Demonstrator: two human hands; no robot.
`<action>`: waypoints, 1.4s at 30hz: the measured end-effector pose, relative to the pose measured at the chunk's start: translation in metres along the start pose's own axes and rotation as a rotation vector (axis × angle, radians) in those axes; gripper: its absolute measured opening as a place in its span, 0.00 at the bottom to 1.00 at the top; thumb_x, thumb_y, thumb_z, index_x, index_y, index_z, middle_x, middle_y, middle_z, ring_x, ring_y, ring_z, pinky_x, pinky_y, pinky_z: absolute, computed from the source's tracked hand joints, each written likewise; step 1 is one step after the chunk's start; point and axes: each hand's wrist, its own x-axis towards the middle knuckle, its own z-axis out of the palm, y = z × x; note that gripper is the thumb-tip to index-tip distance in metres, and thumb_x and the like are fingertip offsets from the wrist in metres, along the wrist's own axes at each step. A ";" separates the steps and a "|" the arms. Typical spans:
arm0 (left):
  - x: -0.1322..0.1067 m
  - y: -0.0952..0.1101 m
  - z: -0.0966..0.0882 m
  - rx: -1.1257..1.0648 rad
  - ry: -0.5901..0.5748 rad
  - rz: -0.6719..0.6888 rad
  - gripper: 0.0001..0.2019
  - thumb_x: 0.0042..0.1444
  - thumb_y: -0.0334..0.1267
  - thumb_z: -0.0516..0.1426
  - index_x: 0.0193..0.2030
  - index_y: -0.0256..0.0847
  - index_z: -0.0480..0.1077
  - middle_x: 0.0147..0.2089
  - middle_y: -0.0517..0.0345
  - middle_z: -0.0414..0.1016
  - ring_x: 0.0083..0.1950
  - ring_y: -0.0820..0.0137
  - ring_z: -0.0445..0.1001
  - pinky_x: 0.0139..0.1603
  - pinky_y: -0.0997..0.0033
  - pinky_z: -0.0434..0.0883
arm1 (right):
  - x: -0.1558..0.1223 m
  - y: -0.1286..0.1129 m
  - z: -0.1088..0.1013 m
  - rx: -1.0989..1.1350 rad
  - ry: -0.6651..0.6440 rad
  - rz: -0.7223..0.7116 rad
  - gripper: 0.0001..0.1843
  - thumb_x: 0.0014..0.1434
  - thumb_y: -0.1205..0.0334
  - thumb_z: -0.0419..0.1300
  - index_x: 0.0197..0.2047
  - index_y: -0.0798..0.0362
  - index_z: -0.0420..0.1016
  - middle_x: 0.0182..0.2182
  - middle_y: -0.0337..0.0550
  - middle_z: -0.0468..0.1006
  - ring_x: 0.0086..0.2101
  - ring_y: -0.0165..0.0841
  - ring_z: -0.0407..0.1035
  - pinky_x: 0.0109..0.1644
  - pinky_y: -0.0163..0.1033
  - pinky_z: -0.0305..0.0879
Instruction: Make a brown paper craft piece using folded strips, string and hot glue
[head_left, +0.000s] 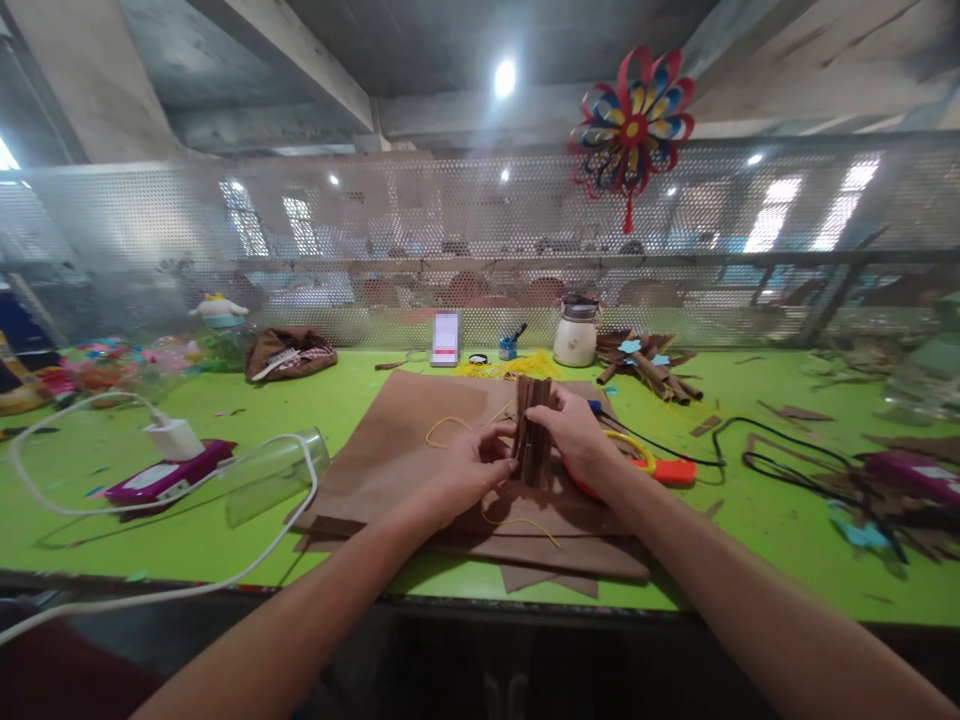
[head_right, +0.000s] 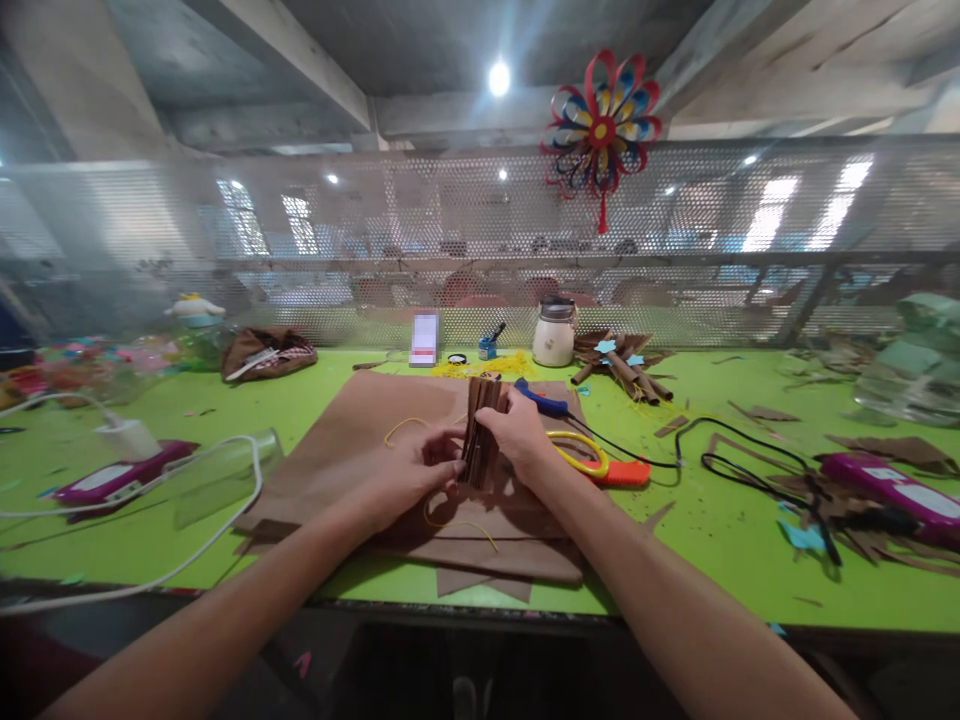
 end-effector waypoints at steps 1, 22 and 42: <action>0.000 0.000 0.000 0.009 -0.004 0.004 0.18 0.43 0.32 0.60 0.45 0.36 0.70 0.27 0.58 0.70 0.26 0.73 0.69 0.27 0.74 0.67 | 0.000 0.000 0.000 0.009 0.001 0.005 0.11 0.42 0.66 0.56 0.33 0.57 0.68 0.27 0.38 0.71 0.28 0.29 0.63 0.34 0.35 0.62; 0.008 -0.018 -0.007 0.151 0.103 0.086 0.09 0.43 0.29 0.60 0.35 0.37 0.72 0.30 0.56 0.73 0.31 0.70 0.71 0.33 0.71 0.68 | -0.017 0.003 0.016 0.334 -0.211 0.251 0.10 0.34 0.74 0.57 0.25 0.56 0.68 0.20 0.37 0.72 0.24 0.31 0.67 0.27 0.37 0.66; 0.005 0.001 -0.003 -0.094 0.181 -0.153 0.12 0.50 0.43 0.58 0.35 0.38 0.63 0.27 0.60 0.67 0.25 0.74 0.70 0.29 0.66 0.73 | -0.010 0.019 0.014 -0.113 -0.314 -0.018 0.14 0.40 0.71 0.56 0.34 0.57 0.72 0.30 0.42 0.76 0.30 0.33 0.69 0.34 0.37 0.67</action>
